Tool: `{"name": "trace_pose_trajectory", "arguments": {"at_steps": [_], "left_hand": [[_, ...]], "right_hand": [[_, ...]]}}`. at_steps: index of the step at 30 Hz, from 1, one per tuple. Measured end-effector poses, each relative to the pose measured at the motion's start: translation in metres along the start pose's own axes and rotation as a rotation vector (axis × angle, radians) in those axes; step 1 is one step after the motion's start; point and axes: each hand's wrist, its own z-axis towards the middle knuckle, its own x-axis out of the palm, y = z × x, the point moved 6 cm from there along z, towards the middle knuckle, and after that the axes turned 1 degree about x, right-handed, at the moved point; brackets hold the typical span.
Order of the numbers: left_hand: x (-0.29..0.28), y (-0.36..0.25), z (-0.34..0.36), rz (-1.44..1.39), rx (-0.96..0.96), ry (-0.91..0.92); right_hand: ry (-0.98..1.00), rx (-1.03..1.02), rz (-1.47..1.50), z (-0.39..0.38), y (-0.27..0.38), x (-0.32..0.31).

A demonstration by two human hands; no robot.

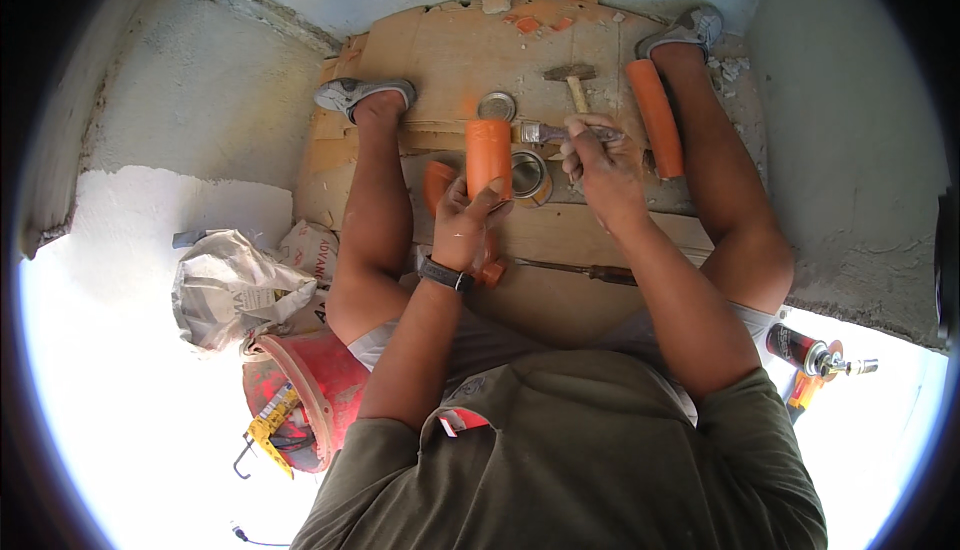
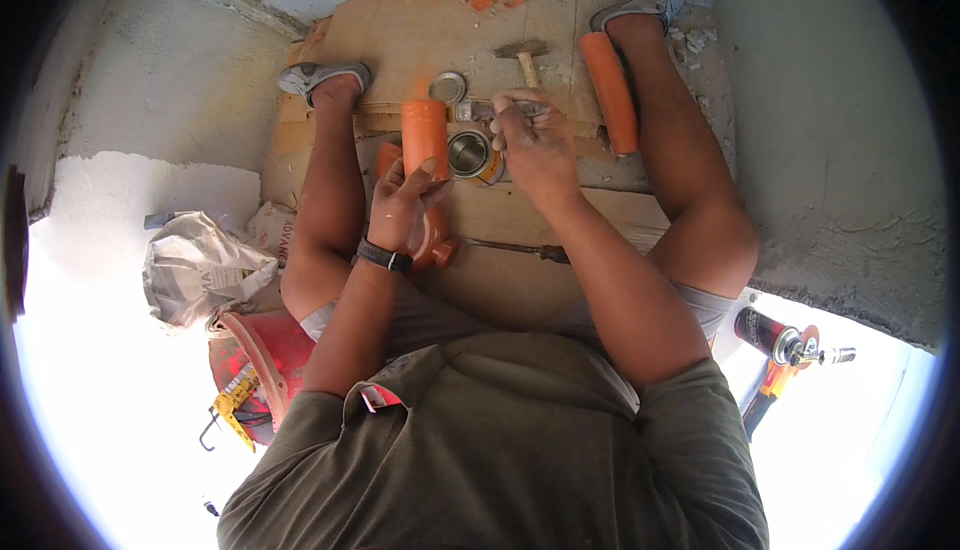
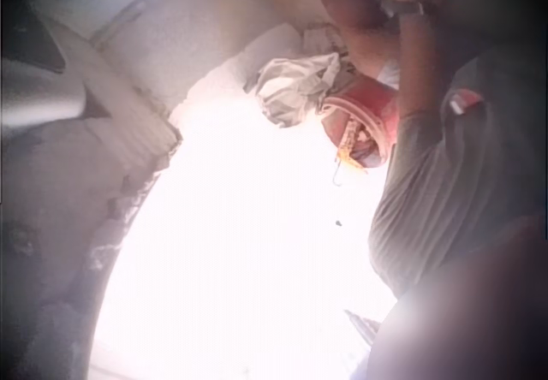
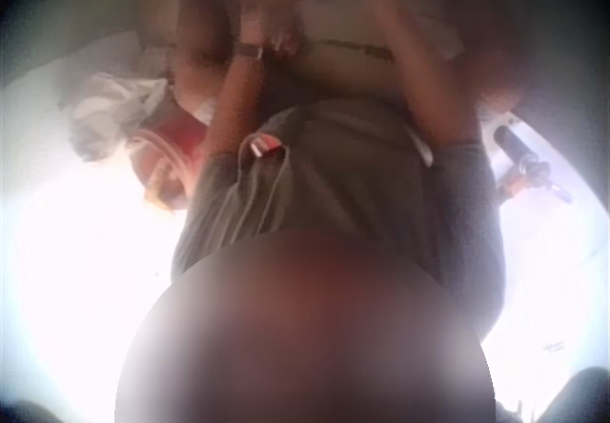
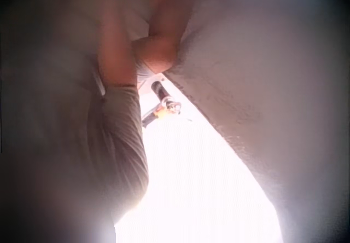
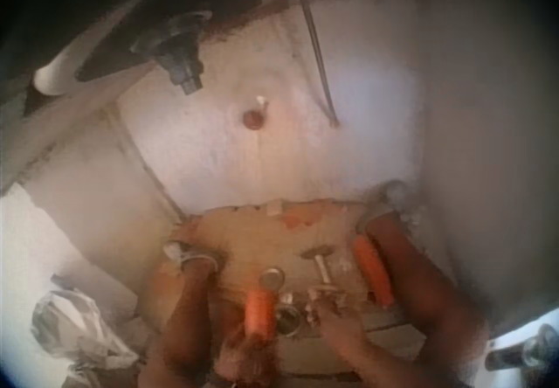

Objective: The person measures and marks an orange plastic pipe, then cuts it with a power tool. They apply adhesive to the pipe ends and a wall fitting, then connect the cut pipe to a curved fitting and insert the assembly into the wall opening.

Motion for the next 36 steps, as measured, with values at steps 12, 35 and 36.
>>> {"name": "trace_pose_trajectory", "arguments": {"at_steps": [12,35,36], "left_hand": [[0.008,-0.027,-0.003,0.813,0.409,-0.102],[0.013,-0.033,-0.013,1.490,0.626,-0.113],[0.014,-0.036,-0.014,1.521,0.626,-0.123]], "right_hand": [[0.023,-0.008,-0.196,-0.015,0.019,0.010],[0.196,-0.265,-0.564,-0.018,0.049,0.032],[0.191,-0.283,-0.599,-0.017,0.052,0.034]]}}
